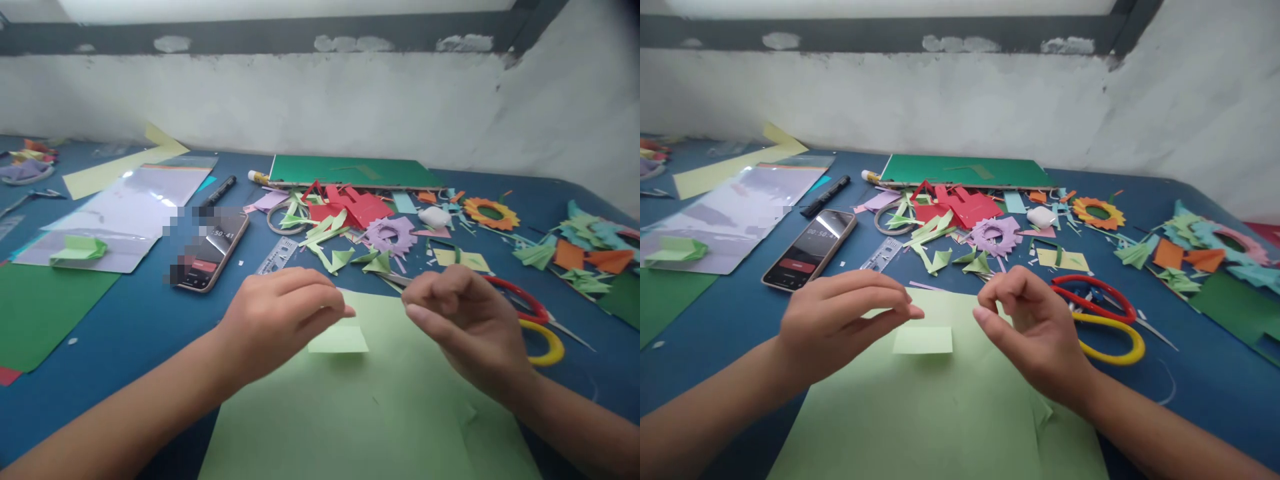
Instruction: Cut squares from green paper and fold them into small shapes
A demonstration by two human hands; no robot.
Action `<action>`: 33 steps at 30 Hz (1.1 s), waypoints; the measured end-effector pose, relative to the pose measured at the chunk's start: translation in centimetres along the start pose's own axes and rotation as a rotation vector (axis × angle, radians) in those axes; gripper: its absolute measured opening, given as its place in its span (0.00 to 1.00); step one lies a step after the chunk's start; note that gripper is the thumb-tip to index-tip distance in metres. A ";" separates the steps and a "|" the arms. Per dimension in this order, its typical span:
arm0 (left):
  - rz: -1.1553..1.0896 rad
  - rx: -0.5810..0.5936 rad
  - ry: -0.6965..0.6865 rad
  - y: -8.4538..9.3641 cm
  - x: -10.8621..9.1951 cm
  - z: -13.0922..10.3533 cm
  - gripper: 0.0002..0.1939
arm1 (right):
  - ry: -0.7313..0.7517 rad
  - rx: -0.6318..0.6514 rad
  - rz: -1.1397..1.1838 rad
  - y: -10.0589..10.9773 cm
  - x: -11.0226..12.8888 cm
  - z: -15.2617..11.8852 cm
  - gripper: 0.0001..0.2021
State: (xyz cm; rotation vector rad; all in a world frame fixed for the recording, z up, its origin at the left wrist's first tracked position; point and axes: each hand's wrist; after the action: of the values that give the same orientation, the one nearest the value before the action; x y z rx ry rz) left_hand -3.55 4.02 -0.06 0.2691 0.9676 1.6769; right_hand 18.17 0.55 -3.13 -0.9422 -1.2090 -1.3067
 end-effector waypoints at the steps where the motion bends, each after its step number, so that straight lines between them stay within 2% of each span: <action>1: 0.015 0.060 0.032 -0.1 0.3 0.0 0.06 | 0.023 0.000 -0.093 0.2 -0.3 0.3 0.11; 3: 0.049 0.257 0.113 -0.2 0.6 0.0 0.07 | 0.062 0.049 -0.275 0.3 -0.7 0.6 0.09; 5: 0.069 0.476 0.187 -0.4 0.6 -0.1 0.08 | 0.112 0.157 -0.426 0.2 -0.9 0.7 0.08; 7: 0.062 0.639 0.230 -0.6 0.5 -0.1 0.10 | 0.167 0.261 -0.548 -0.1 -0.9 0.6 0.07; 9: 0.047 0.721 0.234 -0.8 0.2 -0.2 0.14 | 0.193 0.327 -0.646 -0.4 -1.1 0.6 0.06; 11: 0.048 0.755 0.231 -0.9 -0.2 -0.2 0.13 | 0.181 0.363 -0.713 -0.6 -1.3 0.6 0.13; 14: 0.064 0.749 0.242 -1.0 -0.7 -0.2 0.12 | 0.153 0.385 -0.748 -0.8 -1.5 0.5 0.20; 18: 0.030 0.743 0.212 -0.9 -1.0 -0.1 0.17 | 0.125 0.373 -0.764 -1.0 -1.7 0.6 0.13; 21: 0.038 0.714 0.213 -1.3 -0.7 -0.4 0.09 | 0.099 0.372 -0.752 -1.1 -1.5 0.8 0.10; 23: 0.030 0.626 0.269 -1.7 -0.4 -0.6 0.08 | 0.038 0.352 -0.728 -1.1 -1.3 1.0 0.09; 26: -0.039 0.434 0.392 -2.2 -0.1 -0.9 0.07 | -0.122 0.302 -0.658 -1.2 -0.6 1.1 0.10; 29: -0.164 0.277 0.529 -2.6 -0.5 -1.0 0.05 | -0.261 0.268 -0.499 -1.6 -0.2 1.1 0.09; 31: -0.304 0.227 0.645 -2.8 -0.9 -0.9 0.12 | -0.303 0.239 -0.380 -1.9 -0.1 1.1 0.09; 33: -0.439 0.236 0.736 -3.0 -1.2 -0.8 0.19 | -0.311 0.202 -0.300 -2.0 -0.2 1.2 0.09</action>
State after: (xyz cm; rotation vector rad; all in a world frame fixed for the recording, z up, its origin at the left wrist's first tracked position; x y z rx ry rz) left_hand -1.56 2.64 -2.34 -0.4201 1.6354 1.2521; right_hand 16.11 1.61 -3.38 -0.8599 -1.7437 -1.2668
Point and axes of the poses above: each hand's wrist, its own z-axis towards the middle knuckle, its own y-axis out of the back of the hand, x = y × z, and after that the axes turned 8 degrees about -y, right-handed
